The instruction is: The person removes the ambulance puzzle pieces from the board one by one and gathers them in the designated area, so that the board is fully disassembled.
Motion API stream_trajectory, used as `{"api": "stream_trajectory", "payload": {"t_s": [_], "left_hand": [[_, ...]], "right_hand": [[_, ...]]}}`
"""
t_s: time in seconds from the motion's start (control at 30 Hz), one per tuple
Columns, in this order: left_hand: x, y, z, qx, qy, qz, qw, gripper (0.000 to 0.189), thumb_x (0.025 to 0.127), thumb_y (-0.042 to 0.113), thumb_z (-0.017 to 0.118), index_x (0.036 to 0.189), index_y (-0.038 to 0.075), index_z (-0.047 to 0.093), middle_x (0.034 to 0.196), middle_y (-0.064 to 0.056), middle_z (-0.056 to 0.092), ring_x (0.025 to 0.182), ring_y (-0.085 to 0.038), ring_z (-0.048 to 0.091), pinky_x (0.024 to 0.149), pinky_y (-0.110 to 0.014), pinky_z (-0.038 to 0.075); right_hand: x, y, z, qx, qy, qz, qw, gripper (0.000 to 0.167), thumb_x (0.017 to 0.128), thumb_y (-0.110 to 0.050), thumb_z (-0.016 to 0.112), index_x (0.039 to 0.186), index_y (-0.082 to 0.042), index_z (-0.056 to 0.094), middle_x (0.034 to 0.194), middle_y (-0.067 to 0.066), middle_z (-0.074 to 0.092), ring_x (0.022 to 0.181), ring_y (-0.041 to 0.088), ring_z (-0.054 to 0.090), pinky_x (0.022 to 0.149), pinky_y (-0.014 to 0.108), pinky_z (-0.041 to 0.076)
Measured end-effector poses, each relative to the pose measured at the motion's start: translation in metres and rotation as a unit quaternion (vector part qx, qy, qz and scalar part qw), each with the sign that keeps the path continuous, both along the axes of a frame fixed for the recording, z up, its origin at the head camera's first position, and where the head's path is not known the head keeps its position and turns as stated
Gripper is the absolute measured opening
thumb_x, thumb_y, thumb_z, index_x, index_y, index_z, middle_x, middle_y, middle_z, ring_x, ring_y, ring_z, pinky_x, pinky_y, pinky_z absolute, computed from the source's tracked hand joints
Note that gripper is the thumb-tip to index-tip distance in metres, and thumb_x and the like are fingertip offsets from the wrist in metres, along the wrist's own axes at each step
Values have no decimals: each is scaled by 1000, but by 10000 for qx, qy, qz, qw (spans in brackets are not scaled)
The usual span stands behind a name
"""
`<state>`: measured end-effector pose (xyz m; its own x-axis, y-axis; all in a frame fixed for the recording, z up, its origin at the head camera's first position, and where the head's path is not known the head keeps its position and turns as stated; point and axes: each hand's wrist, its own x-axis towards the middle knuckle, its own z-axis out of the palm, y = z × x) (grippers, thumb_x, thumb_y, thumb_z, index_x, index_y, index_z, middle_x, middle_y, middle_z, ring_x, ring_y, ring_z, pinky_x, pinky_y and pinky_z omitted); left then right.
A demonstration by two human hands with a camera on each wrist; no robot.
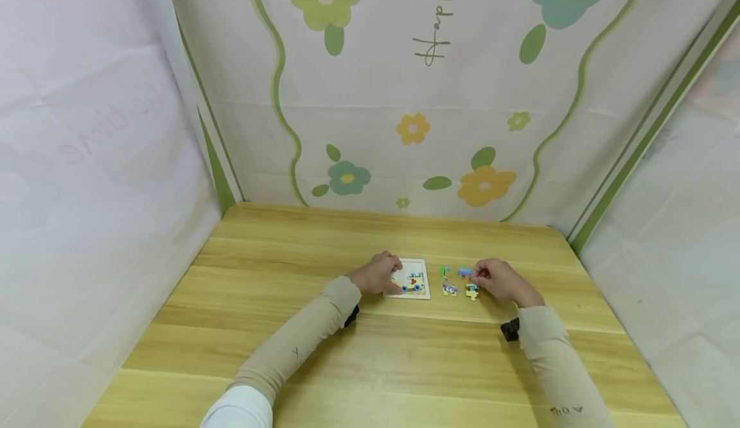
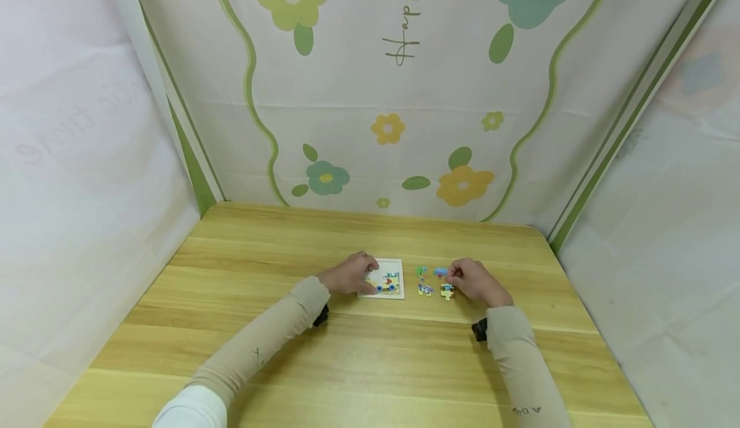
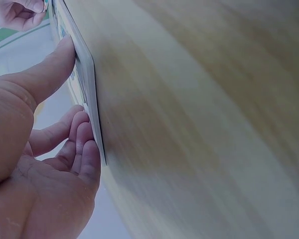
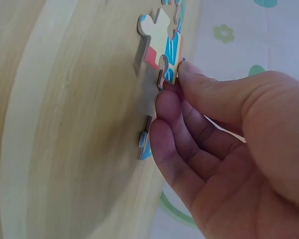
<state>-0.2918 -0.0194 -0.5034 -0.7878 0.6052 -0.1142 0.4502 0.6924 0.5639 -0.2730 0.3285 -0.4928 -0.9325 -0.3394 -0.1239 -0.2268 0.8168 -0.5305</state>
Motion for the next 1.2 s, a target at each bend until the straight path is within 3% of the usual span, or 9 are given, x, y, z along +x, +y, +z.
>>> {"api": "stream_trajectory", "payload": {"t_s": [0.5,0.83,1.03,1.2], "left_hand": [[0,0,0,-84,80,-79,9999,60,95,28,82,143,0,58,132,-11,58,118,-22,54,108,-35,49],[-2,3,6,-221,24,-53,9997,60,93,29,84,140,1,60,127,-7,58,112,-18,52,104,-32,49],[-2,12,8,-232,55,-78,9997,58,93,28,84,138,0,62,124,-7,59,107,-16,50,97,-29,49],[-4,20,5,-335,360,-180,9986,59,93,32,84,138,2,63,124,-6,61,107,-15,52,98,-27,49]], "right_hand": [[-3,-8,-6,244,106,35,9996,13,105,-6,64,95,-6,72,91,4,71,79,15,57,77,36,50],[-7,-13,9,118,155,73,9998,9,103,-10,68,98,-6,75,93,6,74,81,15,64,75,32,54],[-12,-39,17,134,13,336,9993,8,102,-13,70,103,-6,74,95,3,73,85,12,65,77,32,57],[-18,-67,14,31,-21,667,9978,10,99,-11,74,106,-3,75,96,2,74,86,11,67,79,34,59]]}}
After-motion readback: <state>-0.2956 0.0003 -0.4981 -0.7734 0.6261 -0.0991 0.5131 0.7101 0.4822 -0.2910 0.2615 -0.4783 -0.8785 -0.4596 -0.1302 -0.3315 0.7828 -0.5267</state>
